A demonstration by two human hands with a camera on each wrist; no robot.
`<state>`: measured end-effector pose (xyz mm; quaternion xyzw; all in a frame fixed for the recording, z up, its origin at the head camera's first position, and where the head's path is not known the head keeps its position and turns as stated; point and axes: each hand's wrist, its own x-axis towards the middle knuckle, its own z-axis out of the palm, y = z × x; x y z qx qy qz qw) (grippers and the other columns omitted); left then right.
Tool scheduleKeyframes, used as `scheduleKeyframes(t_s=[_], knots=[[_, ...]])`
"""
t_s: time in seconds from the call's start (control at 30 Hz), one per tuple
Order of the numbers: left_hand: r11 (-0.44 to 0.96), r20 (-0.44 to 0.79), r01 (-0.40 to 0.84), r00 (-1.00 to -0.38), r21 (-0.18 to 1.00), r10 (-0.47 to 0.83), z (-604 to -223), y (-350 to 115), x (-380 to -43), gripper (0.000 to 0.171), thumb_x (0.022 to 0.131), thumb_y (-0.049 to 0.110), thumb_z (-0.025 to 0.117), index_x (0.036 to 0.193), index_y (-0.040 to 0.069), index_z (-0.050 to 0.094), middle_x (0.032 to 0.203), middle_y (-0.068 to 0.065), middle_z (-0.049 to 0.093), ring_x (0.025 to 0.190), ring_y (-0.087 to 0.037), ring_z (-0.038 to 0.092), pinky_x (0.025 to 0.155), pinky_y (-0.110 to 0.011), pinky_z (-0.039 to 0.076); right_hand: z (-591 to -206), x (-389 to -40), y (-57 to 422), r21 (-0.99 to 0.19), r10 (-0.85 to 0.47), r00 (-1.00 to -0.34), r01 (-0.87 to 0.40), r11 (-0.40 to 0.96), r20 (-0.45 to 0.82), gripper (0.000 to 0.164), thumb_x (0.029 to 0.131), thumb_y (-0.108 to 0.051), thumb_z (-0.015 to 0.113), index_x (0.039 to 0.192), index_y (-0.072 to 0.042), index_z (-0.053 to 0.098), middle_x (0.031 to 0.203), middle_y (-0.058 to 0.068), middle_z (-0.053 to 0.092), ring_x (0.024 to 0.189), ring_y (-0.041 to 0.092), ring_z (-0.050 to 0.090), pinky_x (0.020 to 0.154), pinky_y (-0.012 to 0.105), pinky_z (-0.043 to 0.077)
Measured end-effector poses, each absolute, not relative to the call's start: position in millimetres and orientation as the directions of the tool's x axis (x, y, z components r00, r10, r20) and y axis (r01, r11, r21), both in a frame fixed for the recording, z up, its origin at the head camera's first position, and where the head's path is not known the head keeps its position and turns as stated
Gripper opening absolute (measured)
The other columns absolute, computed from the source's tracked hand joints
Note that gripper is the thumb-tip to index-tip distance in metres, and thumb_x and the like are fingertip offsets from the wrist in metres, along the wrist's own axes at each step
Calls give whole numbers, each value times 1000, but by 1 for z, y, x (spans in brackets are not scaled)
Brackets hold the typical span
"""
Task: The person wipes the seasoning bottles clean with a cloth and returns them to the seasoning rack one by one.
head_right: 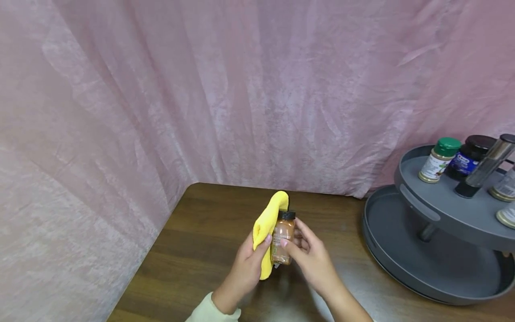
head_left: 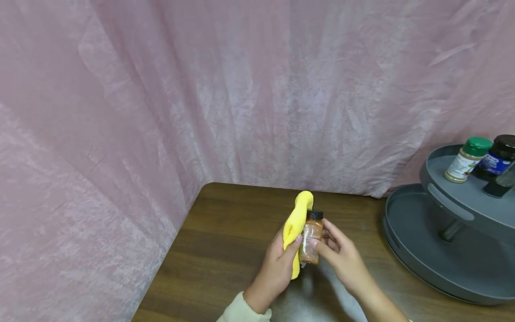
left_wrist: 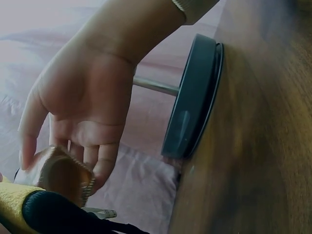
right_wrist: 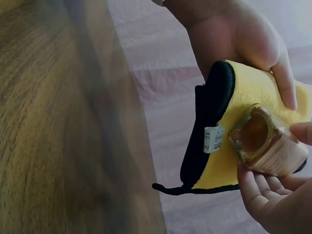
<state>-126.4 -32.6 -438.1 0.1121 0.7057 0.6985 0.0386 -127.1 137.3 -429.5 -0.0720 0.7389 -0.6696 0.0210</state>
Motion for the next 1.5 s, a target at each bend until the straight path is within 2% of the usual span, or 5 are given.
scheduleKeyframes(t_s=[0.47, 0.8, 1.1, 1.3, 1.5], knots=[[-6, 94, 94, -973, 996, 213, -437, -32, -125, 40, 107, 29, 50, 142, 10, 49, 128, -14, 63, 112, -16, 62, 94, -26, 53, -429, -124, 136, -994, -135, -989, -67, 89, 54, 55, 96, -12, 67, 145, -2, 42, 122, 20, 59, 102, 15, 64, 85, 25, 56], [116, 165, 198, -955, 973, 247, -440, -31, -125, 47, 105, 28, 55, 150, 32, 46, 133, -3, 64, 110, -18, 62, 93, -25, 52, -425, -127, 139, -988, 82, -990, -122, -95, 115, 51, 98, -3, 63, 142, -7, 38, 121, 3, 59, 112, 5, 64, 93, 18, 54], [-85, 22, 0, -966, 996, 258, -440, -28, -123, 41, 107, 30, 49, 139, 5, 50, 125, -21, 68, 110, -29, 70, 88, -24, 57, -424, -127, 137, -943, 192, -965, -226, -245, 181, 57, 93, 11, 61, 140, -13, 38, 130, 5, 57, 118, 11, 63, 94, 22, 55], [-185, 13, -43, -957, 982, 291, -441, -29, -123, 43, 109, 31, 45, 141, 2, 44, 129, -23, 65, 116, -33, 67, 92, -30, 57, -428, -126, 133, -921, 180, -957, -270, -282, 226, 60, 88, 20, 60, 136, -10, 40, 126, 5, 59, 114, 12, 65, 91, 22, 56], [-217, -28, -80, -973, 973, 231, -441, -30, -127, 43, 108, 31, 45, 139, 1, 45, 127, -22, 65, 110, -26, 69, 91, -33, 58, -431, -124, 133, -959, 47, -970, -245, -143, 240, 53, 90, 12, 66, 137, 0, 46, 124, 3, 60, 111, 9, 64, 90, 21, 56]])
